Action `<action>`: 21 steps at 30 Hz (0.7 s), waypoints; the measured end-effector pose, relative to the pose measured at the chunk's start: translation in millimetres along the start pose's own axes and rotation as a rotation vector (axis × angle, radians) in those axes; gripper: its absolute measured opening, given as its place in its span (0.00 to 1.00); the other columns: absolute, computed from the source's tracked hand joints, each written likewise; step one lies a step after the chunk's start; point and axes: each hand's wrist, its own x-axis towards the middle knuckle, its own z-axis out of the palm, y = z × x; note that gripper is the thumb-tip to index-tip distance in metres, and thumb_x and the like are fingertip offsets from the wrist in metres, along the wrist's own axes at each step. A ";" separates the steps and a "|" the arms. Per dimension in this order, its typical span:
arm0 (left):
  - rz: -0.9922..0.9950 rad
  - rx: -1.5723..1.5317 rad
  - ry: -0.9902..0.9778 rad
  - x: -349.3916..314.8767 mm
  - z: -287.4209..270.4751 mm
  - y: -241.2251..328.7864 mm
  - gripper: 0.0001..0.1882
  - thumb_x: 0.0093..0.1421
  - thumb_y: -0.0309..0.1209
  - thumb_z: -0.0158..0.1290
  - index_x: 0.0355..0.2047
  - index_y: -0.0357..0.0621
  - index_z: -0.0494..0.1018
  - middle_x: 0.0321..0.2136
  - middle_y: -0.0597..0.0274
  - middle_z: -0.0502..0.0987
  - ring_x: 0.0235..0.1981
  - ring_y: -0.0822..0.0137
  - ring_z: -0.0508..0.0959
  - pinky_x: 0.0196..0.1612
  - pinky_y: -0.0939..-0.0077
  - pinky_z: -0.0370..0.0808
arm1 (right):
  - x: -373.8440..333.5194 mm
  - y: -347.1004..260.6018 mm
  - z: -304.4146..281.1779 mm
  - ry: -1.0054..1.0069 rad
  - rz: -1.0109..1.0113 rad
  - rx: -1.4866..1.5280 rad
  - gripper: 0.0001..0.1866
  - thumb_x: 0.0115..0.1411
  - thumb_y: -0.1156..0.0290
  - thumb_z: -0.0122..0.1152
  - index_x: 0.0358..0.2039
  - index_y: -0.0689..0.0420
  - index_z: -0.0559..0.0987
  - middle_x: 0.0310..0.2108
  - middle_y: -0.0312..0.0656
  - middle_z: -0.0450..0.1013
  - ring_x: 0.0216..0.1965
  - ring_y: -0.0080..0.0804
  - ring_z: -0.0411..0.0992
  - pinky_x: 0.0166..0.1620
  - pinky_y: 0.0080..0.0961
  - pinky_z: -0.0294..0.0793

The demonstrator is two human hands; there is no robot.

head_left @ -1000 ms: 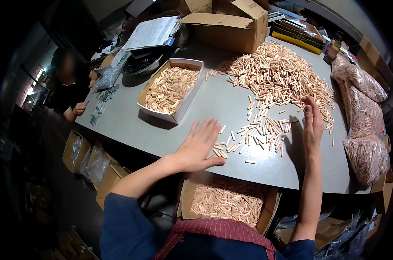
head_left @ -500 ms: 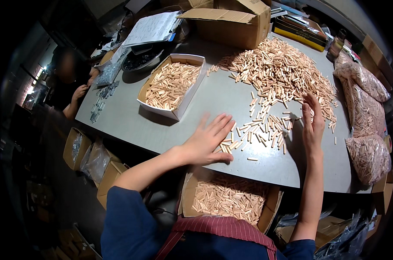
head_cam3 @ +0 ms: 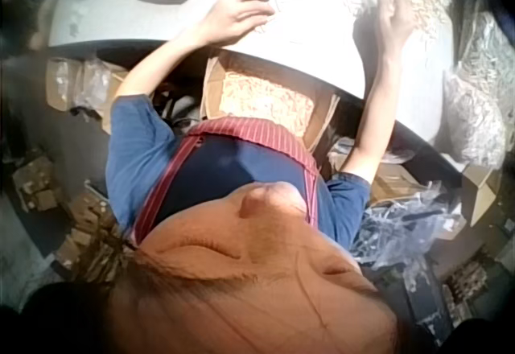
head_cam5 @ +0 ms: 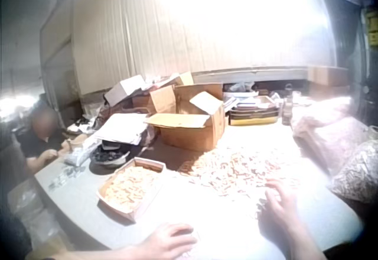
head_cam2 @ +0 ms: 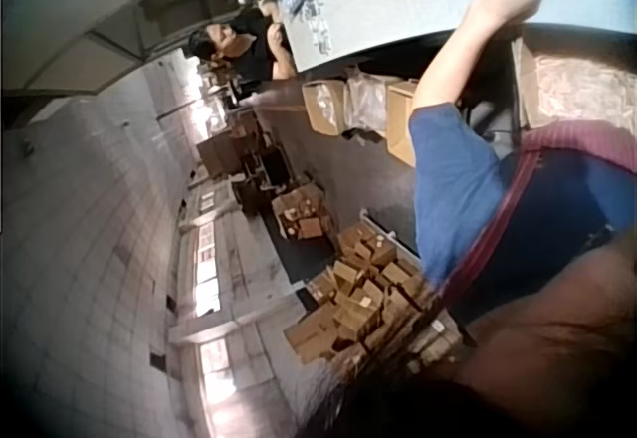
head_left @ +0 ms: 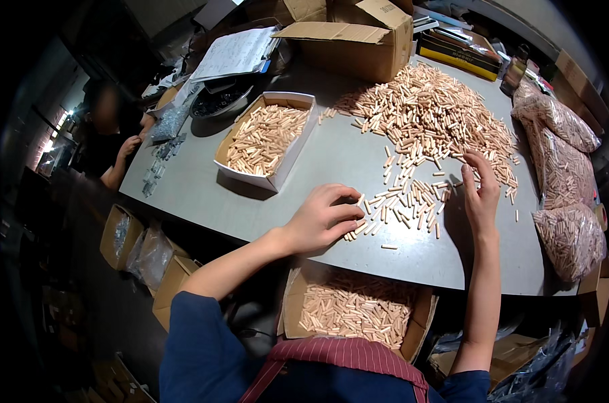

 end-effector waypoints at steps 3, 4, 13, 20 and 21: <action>-0.017 -0.010 0.010 1.5 0.9 0.7 0.15 0.59 0.27 0.63 0.47 0.46 0.84 0.54 0.54 0.78 0.58 0.52 0.76 0.63 0.57 0.69 | 0.0 1.9 -0.7 0.002 0.005 -0.011 0.13 0.71 0.71 0.59 0.49 0.64 0.82 0.53 0.50 0.79 0.58 0.46 0.76 0.62 0.36 0.72; -0.010 -0.008 0.006 3.2 0.6 1.6 0.14 0.59 0.27 0.63 0.46 0.46 0.84 0.54 0.54 0.78 0.58 0.52 0.76 0.63 0.57 0.69 | -0.2 3.1 -1.0 0.003 0.009 -0.017 0.12 0.71 0.71 0.59 0.49 0.64 0.82 0.53 0.50 0.79 0.58 0.46 0.76 0.62 0.36 0.72; 0.036 -0.037 0.008 5.2 5.3 -4.0 0.14 0.56 0.26 0.64 0.44 0.48 0.83 0.53 0.58 0.78 0.57 0.54 0.76 0.62 0.57 0.68 | 0.4 3.8 -1.6 0.005 -0.009 -0.021 0.12 0.68 0.74 0.59 0.50 0.64 0.82 0.53 0.51 0.79 0.58 0.47 0.76 0.62 0.37 0.72; -0.094 -0.152 -0.030 4.8 0.2 -3.5 0.08 0.56 0.24 0.65 0.36 0.43 0.81 0.41 0.61 0.82 0.46 0.59 0.80 0.63 0.55 0.70 | 0.5 4.1 -1.3 0.023 -0.007 -0.009 0.12 0.67 0.75 0.59 0.49 0.64 0.82 0.52 0.50 0.80 0.56 0.47 0.77 0.61 0.36 0.73; -0.088 -0.158 -0.001 3.7 0.3 -4.4 0.08 0.56 0.23 0.64 0.37 0.43 0.80 0.39 0.61 0.82 0.44 0.60 0.80 0.61 0.57 0.71 | 0.6 3.5 -1.4 0.020 -0.005 -0.008 0.12 0.67 0.75 0.59 0.49 0.64 0.82 0.52 0.50 0.80 0.56 0.47 0.77 0.60 0.37 0.73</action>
